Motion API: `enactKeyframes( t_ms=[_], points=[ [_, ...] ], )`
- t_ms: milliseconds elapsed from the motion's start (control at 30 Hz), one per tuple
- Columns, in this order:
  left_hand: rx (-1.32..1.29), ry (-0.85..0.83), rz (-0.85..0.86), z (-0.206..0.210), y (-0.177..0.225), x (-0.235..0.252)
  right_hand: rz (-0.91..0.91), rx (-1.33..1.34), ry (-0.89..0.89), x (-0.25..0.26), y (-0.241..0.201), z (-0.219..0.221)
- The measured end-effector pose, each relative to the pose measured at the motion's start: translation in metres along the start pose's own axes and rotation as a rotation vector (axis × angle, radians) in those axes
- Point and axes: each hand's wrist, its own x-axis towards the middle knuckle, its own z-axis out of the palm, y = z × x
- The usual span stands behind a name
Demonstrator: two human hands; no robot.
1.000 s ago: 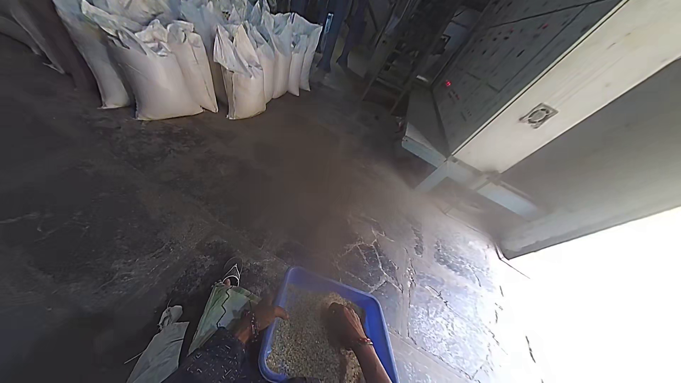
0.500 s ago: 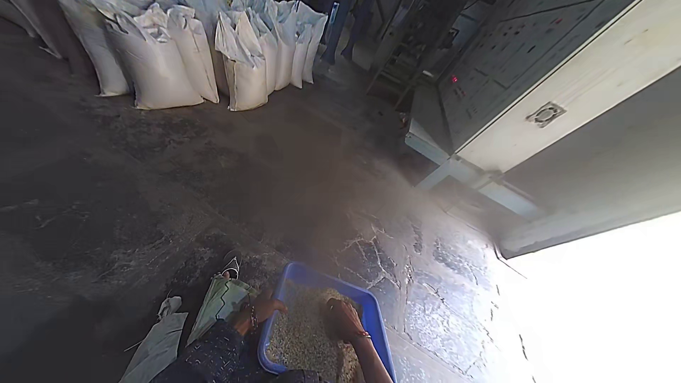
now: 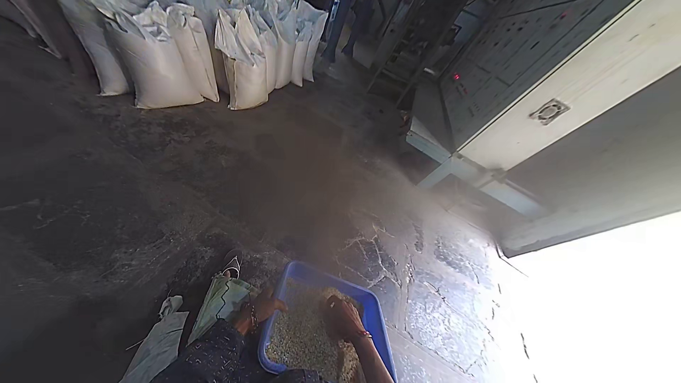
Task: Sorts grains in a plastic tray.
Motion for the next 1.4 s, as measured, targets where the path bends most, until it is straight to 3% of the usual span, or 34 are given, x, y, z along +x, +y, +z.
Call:
enactKeyframes(
  t_ms=[800, 900, 1133, 1400],
  points=[
    [-0.007, -0.007, 0.009, 0.0, 0.002, -0.002, -0.034, -0.066, -0.012, -0.001, 0.001, 0.001],
    [-0.003, -0.004, 0.003, 0.0, 0.001, -0.001, -0.009, -0.036, 0.069, -0.004, -0.001, -0.001],
    [0.016, -0.008, 0.002, -0.001, -0.001, 0.001, -0.03, 0.158, 0.537, -0.01, 0.007, -0.006],
    [-0.007, -0.008, 0.009, 0.0, 0.001, -0.002, -0.023, 0.185, 0.637, -0.013, 0.006, -0.004]
  ],
)
